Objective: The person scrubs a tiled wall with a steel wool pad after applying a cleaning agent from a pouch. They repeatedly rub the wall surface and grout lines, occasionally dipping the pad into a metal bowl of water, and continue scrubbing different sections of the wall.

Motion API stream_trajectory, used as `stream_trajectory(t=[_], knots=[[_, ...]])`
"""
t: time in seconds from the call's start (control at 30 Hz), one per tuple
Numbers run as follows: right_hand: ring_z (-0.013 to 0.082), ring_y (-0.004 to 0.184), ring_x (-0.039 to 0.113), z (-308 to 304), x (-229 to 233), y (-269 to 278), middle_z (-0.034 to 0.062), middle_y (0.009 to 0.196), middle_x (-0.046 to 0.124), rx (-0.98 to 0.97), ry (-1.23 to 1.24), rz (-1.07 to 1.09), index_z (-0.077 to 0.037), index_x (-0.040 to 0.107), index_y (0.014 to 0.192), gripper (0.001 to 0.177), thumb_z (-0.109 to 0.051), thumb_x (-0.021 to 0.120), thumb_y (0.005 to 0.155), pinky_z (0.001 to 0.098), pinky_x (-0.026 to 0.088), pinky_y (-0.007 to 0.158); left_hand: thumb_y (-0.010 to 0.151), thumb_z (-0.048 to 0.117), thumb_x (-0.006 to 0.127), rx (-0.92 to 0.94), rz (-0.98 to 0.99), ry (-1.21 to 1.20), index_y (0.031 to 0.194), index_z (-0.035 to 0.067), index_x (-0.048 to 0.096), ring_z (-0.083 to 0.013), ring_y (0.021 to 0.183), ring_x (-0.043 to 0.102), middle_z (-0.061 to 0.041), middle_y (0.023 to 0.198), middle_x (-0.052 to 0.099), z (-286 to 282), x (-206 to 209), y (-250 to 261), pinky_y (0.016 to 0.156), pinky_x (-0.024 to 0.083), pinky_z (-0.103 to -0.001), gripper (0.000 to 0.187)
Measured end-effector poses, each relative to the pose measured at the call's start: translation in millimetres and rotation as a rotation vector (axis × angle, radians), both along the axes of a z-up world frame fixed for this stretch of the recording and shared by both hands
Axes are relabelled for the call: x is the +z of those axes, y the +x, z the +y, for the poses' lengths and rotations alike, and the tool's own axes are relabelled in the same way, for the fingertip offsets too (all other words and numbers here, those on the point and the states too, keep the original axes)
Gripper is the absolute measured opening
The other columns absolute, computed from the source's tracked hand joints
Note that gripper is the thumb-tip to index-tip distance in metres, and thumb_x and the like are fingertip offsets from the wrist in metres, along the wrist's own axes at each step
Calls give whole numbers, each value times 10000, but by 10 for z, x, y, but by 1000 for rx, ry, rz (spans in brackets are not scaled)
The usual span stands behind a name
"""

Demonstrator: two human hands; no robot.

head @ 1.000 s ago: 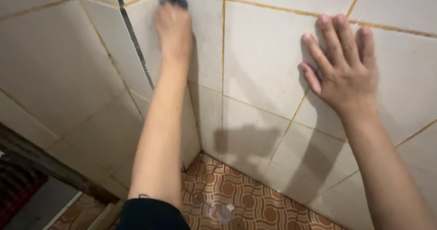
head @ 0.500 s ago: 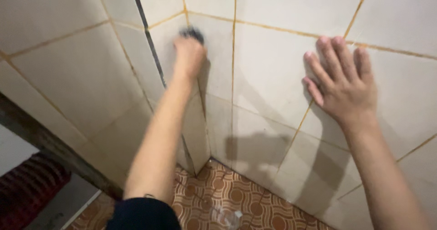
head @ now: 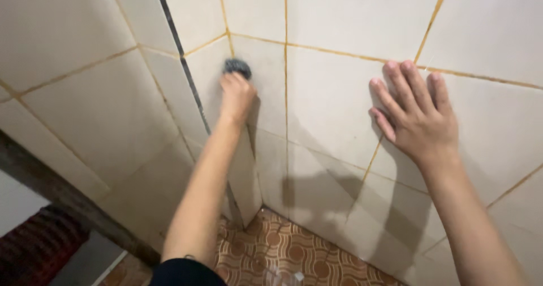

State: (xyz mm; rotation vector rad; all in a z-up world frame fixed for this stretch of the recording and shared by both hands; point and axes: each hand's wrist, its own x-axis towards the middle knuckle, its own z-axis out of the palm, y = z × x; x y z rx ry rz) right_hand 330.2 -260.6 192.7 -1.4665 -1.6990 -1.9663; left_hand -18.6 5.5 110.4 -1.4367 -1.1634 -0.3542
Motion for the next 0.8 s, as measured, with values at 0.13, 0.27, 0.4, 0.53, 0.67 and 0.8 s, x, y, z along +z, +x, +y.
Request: stream_trajectory(t=[0.13,0.27,0.4,0.53,0.67,0.8], knots=[[199,1599,310,-44,16,12,8,1714,421,-8,3,9,-335,539,1594,620,-614,465,1046,460,128,1326,881,148,637,-33,-99,-434,855,126,752,-256,841,684,-88,872,711,-73,-1011,105,692,500,-419,120],[273,1612,288,-125,45,-138,97,1721,385,176,-106,184,-220,554,1566,609,-470,592,1012,490,169,1313,892,48,675,-173,-564,-714,878,97,762,-291,880,755,-142,925,754,-547,-1603,134,717,606,-433,101],[349,1479,397,-77,-237,-710,154,1570,453,367,-515,496,-122,582,1395,614,-208,747,809,493,335,1206,844,72,706,-432,-802,-737,902,44,738,-380,893,723,-204,894,734,-1142,-1395,282,779,579,-484,71],[405,1324,468,158,-894,-1483,234,1452,467,733,-599,422,-32,541,1361,574,-227,712,849,510,408,1071,891,184,713,-745,-1091,-830,938,30,748,-450,904,686,-242,913,725,-1611,-770,349,802,535,-532,165],[418,1321,487,535,-1265,-1877,232,1477,472,703,-706,755,-8,530,1300,421,-41,612,889,450,494,1025,866,190,686,-728,-1116,-857,924,46,771,-450,930,685,-241,930,723,-1898,-344,254,852,530,-534,178],[412,1240,542,687,-1380,-1855,263,1442,467,618,-660,691,12,538,1200,297,-35,609,916,453,539,975,828,223,679,-689,-1199,-1025,1022,54,749,-452,1010,653,-222,994,728,-2033,-255,159,919,505,-526,266]])
